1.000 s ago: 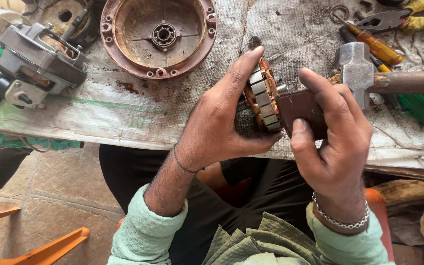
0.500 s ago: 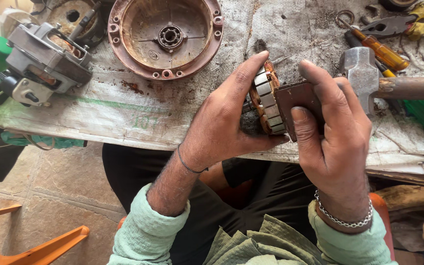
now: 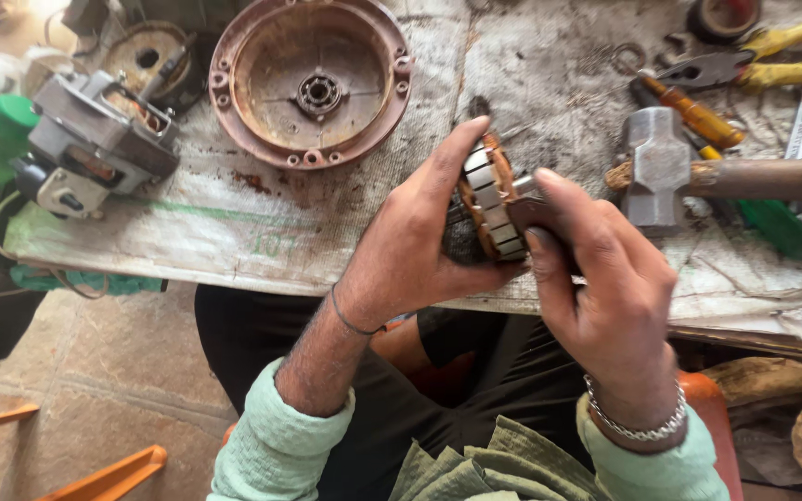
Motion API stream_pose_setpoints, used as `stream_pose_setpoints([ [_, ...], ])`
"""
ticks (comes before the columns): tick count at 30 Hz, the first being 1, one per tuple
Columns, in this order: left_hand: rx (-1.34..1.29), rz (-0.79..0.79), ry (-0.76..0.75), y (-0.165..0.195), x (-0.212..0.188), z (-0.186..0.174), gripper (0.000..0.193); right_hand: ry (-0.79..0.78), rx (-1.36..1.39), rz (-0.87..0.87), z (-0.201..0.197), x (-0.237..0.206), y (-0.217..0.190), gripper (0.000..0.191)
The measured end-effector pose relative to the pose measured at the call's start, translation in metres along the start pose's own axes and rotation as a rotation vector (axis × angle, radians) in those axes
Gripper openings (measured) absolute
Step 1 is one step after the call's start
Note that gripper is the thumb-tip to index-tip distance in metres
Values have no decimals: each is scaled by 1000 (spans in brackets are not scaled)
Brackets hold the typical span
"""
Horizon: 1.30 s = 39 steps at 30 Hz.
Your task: The person is repairing a motor component by scraping and cleaning the copper windings with a small metal tool. They hold the rotor in one hand and use the tool to remove debris from the slots between the magnets.
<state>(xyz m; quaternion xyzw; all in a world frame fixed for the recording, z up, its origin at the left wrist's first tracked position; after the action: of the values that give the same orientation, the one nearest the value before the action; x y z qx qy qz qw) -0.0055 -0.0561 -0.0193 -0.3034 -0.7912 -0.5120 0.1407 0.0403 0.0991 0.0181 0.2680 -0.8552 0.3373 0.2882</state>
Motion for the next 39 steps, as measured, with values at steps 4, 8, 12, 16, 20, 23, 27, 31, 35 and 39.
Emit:
stream_pose_setpoints([
  [4, 12, -20, -5, 1, 2, -1, 118, 26, -18, -58, 3, 0, 4, 38],
  [8, -3, -22, -10, 3, 2, -2, 118, 2, -30, -18, 3, -7, 6, 38],
  [12, 14, -19, 6, 6, 4, -4, 116, 19, 78, 54, -5, -16, 16, 36],
  [16, 185, 138, 83, 19, 6, -6, 120, 229, 312, 278, -25, -28, 38, 49],
  [20, 210, 18, 68, 13, 4, -3, 116, 419, 689, 498, -35, -42, 57, 63],
  [23, 247, 91, 98, 17, 2, -2, 110, 407, 870, 513, -31, -43, 61, 66],
  [27, 309, 105, 98, 18, -1, 5, 113, 362, 1051, 634, -13, -46, 71, 35],
  [31, 341, 102, 72, 16, -1, 9, 121, 362, 1139, 686, -2, -46, 74, 25],
  [35, 348, 143, 98, 17, 0, 9, 117, 312, 1076, 713, 0, -43, 71, 22],
  [39, 273, 149, 106, 14, -1, 7, 114, 260, 1045, 775, 5, -42, 71, 25],
])
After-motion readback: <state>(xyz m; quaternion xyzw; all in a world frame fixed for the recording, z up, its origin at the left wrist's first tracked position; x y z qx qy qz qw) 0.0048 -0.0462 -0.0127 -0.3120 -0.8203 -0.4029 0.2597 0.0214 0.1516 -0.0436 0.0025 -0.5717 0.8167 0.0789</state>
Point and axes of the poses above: each hand's wrist, its own x-axis towards the middle knuckle, its own z-axis out of the palm, y = z × x, the point moved 7 cm from there along x, towards the middle knuckle, and after that the axes turned 2 degrees about -x, right-handed, at the moved point
